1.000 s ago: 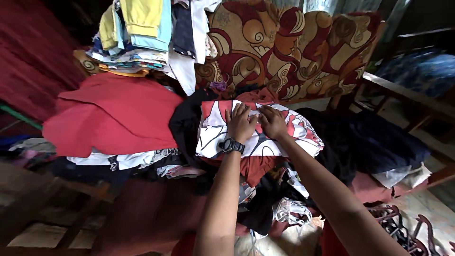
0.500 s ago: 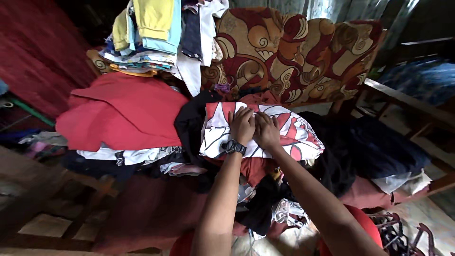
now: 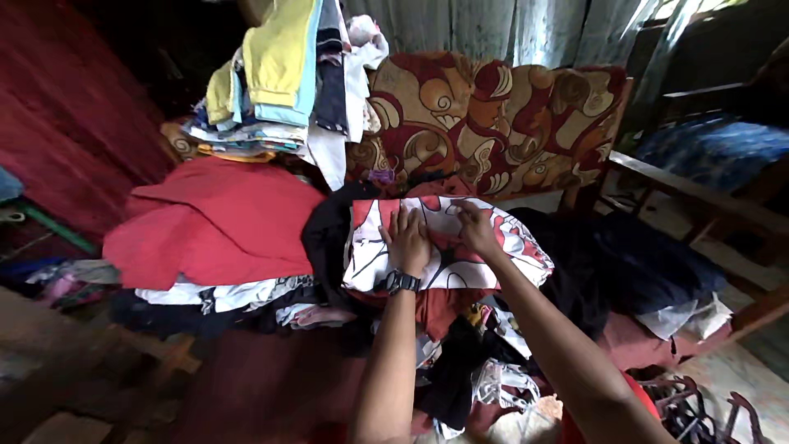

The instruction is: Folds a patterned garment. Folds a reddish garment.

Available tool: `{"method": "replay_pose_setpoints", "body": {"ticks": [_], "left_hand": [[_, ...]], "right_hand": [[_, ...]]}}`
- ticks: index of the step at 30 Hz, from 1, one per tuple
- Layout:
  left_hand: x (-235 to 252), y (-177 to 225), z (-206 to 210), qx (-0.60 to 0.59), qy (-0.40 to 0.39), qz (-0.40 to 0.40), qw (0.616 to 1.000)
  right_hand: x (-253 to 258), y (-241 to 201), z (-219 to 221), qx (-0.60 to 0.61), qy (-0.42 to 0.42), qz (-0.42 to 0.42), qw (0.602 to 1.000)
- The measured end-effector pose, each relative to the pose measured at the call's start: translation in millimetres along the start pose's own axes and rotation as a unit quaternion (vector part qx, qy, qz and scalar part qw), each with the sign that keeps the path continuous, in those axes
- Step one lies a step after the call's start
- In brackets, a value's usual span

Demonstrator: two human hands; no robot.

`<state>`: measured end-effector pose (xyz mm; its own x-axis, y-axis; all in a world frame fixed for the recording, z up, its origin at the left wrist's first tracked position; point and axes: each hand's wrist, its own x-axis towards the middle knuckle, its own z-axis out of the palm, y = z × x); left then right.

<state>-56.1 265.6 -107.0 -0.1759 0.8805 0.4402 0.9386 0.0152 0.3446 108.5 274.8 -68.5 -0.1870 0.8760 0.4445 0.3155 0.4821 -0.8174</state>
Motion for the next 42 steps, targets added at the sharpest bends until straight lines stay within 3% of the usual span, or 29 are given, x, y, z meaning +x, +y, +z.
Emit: {"method": "replay_pose_setpoints", "body": {"ticks": [3,7,22,31,36,39,42], "left_hand": [[-1,2,0,-0.004,0.004,-0.006,1.0],[-5,6,2,-0.005,-0.001,-0.008,1.0],[-6,8,5,-0.017,0.021,-0.009,1.0],[-6,10,1,-0.007,-0.006,-0.015,1.0],[-6,10,1,0.012,-0.001,-0.012,1.0],[-4,6,10,0.026,0.044,0.002,0.999],[-6,9,10,0.03,0.042,-0.006,0.999]], "right_hand": [[-2,-8,-15,-0.069,0.078,-0.026,0.994],[-10,47,26,-0.249,-0.012,0.059,0.967],[-11,60,28,-0.236,0.007,0.048,0.971],[-11,61,28,-0.233,0.01,0.046,0.971],[10,13,-8,-0.156,-0.071,0.077,0.982],[11,-34,-25,-0.13,-0.014,-0.007,0.991],[8,-20,0,-0.178,0.02,-0.042,0.983]]}}
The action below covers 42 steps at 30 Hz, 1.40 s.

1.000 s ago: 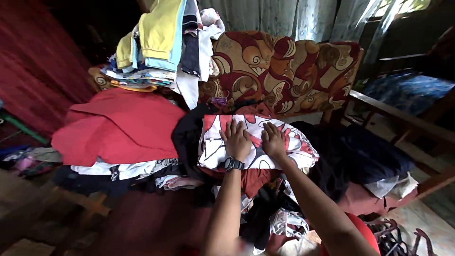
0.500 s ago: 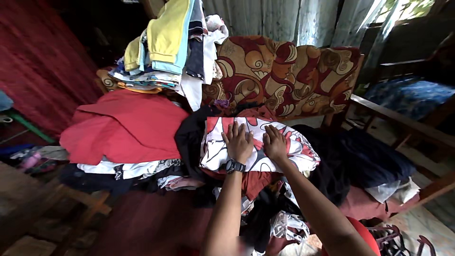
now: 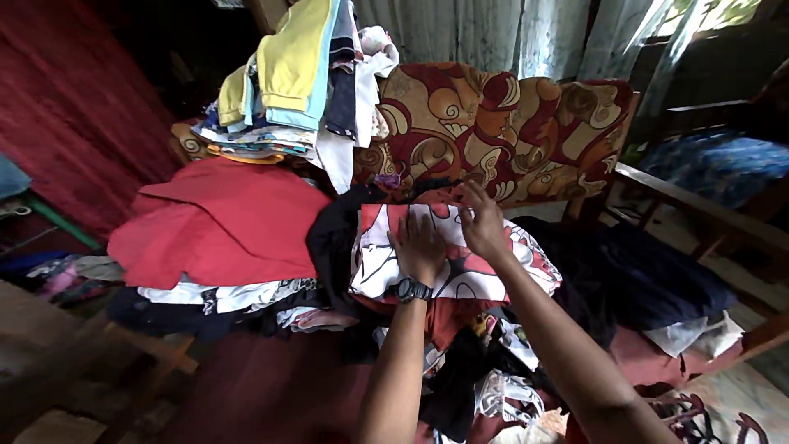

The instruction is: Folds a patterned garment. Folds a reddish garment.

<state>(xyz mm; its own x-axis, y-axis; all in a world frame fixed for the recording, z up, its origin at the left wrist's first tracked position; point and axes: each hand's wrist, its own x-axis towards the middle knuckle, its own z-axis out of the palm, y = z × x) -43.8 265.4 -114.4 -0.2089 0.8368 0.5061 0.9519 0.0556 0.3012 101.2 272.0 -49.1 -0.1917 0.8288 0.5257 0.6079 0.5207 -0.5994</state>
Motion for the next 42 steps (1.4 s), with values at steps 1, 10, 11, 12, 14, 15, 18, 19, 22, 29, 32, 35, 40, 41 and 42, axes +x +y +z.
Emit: {"method": "replay_pose_setpoints", "body": {"ticks": [1,10,11,12,14,15,18,19,22,29,32,35,40,41,42], "left_hand": [[-2,1,1,0.007,-0.001,0.002,1.0],[-13,51,-15,0.221,-0.09,0.116,0.964],[-14,54,-13,0.246,-0.075,0.131,0.957],[-15,57,-14,0.261,-0.081,0.135,0.953],[-17,60,-16,0.275,-0.094,0.138,0.947],[-18,60,-16,0.274,-0.095,0.141,0.947],[-17,59,-17,0.24,-0.102,0.145,0.954],[-17,58,-16,0.236,-0.096,0.145,0.956],[-16,57,-13,0.225,-0.089,0.143,0.96],[-15,52,-10,0.093,-0.103,0.12,0.983],[-14,54,-7,0.163,-0.097,0.133,0.973],[-14,51,-4,0.161,-0.09,0.16,0.97],[-3,59,-41,0.095,-0.164,0.136,0.972],[1,65,-55,0.082,-0.15,0.136,0.976],[3,68,-66,0.07,-0.105,0.153,0.98]], "right_hand": [[-5,14,24,-0.033,-0.018,0.016,0.999],[-27,48,63,-0.112,-0.037,0.026,0.993],[-28,50,64,-0.11,-0.028,0.017,0.993],[-28,52,65,-0.109,-0.023,0.009,0.994],[-29,55,66,-0.111,-0.021,0.001,0.994],[-30,55,66,-0.114,-0.022,0.001,0.993],[-29,56,67,-0.112,-0.019,0.002,0.993],[-29,57,68,-0.112,-0.015,0.002,0.994],[-26,57,63,-0.11,-0.04,0.006,0.993],[-6,23,-1,0.02,-0.046,0.032,0.998],[-11,54,37,-0.03,-0.039,0.05,0.998],[-16,70,56,-0.054,-0.042,0.057,0.996],[-17,69,51,-0.038,-0.052,0.064,0.996],[-16,69,50,-0.039,-0.054,0.067,0.996],[-16,69,50,-0.039,-0.052,0.068,0.996]]}}
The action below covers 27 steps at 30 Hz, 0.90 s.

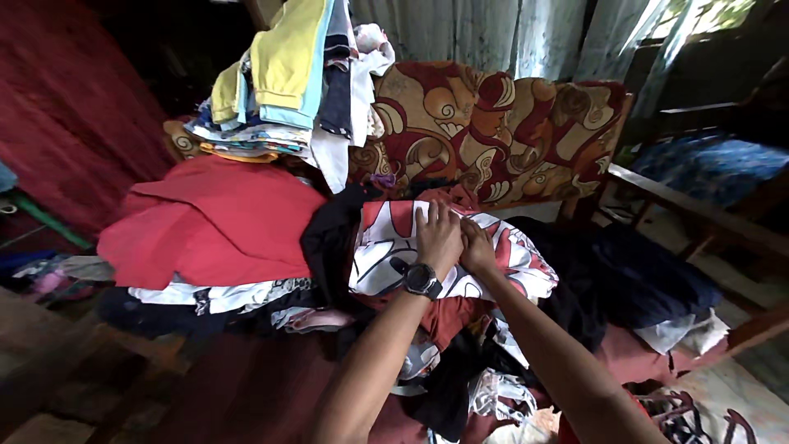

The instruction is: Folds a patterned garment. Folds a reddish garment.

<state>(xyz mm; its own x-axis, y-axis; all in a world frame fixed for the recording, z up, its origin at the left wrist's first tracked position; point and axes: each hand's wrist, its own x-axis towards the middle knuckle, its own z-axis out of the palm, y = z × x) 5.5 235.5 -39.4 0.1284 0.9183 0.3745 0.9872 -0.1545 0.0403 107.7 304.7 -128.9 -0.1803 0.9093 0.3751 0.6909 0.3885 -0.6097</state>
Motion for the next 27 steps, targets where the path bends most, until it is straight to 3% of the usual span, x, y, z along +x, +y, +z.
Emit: {"method": "replay_pose_setpoints", "body": {"ticks": [2,4,8,18,23,25,27], "left_hand": [[2,-2,-7,0.007,0.113,0.045,0.993],[5,-14,11,0.002,0.138,0.073,0.988],[-7,-40,72,-0.01,0.018,0.057,0.998],[-11,-35,67,-0.001,-0.002,0.045,0.999],[-12,-34,58,-0.013,-0.039,0.029,0.999],[-12,-36,56,-0.021,-0.042,0.026,0.999],[-11,-37,57,-0.018,-0.047,0.027,0.998]], "right_hand": [[-1,0,2,-0.002,0.011,-0.001,1.0],[-2,0,2,0.0,0.021,-0.004,1.0],[-7,0,4,0.01,0.018,-0.006,1.0],[-8,6,7,-0.014,0.028,-0.023,0.999],[-5,-16,-31,0.046,-0.057,0.016,0.997],[-5,-29,-45,0.076,-0.029,-0.01,0.997],[-6,-24,-30,0.07,0.005,-0.049,0.996]]}}
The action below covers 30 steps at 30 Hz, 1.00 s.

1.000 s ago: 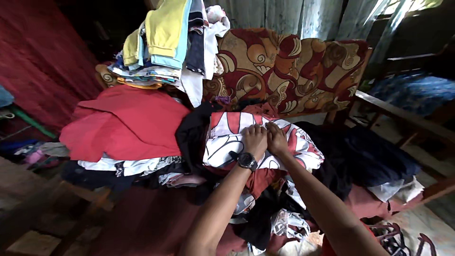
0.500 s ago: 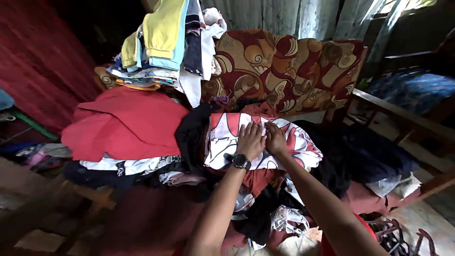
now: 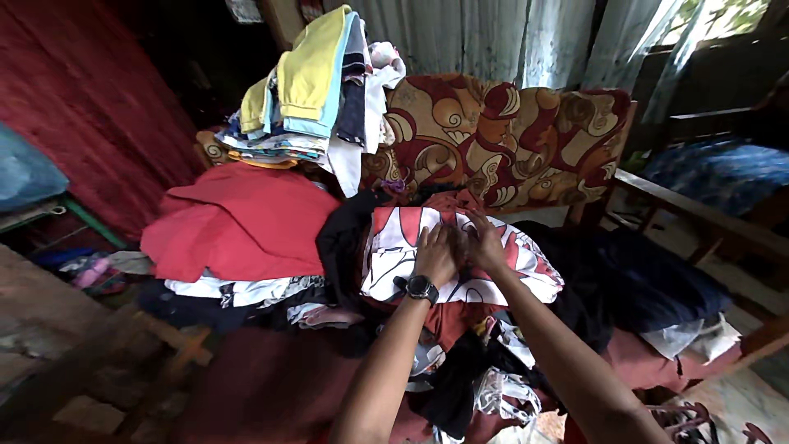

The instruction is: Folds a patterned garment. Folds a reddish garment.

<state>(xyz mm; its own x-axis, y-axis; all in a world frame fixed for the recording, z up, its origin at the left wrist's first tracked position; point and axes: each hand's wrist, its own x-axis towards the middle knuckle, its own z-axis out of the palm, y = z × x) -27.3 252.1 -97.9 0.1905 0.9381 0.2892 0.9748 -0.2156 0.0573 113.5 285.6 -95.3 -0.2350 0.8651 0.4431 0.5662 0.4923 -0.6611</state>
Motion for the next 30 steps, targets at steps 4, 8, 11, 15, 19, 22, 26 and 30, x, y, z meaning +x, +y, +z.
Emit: {"method": "replay_pose_setpoints", "body": {"ticks": [4,8,11,15,19,22,26,30], "left_hand": [[2,4,5,0.006,0.008,0.003,1.0],[2,2,6,-0.01,0.022,0.016,1.0],[-9,-14,-7,-0.077,0.033,0.051,0.995],[-54,-62,-41,-0.07,0.113,-0.014,0.991],[-111,-107,-55,-0.161,0.152,-0.2,0.954],[-130,-109,-60,-0.346,0.086,-0.311,0.881],[-128,-104,-62,-0.524,0.05,-0.387,0.757],[-114,-105,-65,-0.586,0.073,-0.393,0.705]], "right_hand": [[-10,25,35,-0.074,0.005,-0.008,0.997],[-12,20,24,-0.097,-0.036,0.006,0.995],[-16,33,-1,-0.084,-0.076,0.008,0.994],[-34,90,-66,-0.045,-0.011,0.078,0.996],[-69,144,-116,-0.027,0.023,0.231,0.972],[-88,151,-122,0.042,-0.02,0.326,0.944],[-107,146,-116,0.152,-0.049,0.364,0.918],[-113,161,-111,0.311,-0.037,0.352,0.882]]}}
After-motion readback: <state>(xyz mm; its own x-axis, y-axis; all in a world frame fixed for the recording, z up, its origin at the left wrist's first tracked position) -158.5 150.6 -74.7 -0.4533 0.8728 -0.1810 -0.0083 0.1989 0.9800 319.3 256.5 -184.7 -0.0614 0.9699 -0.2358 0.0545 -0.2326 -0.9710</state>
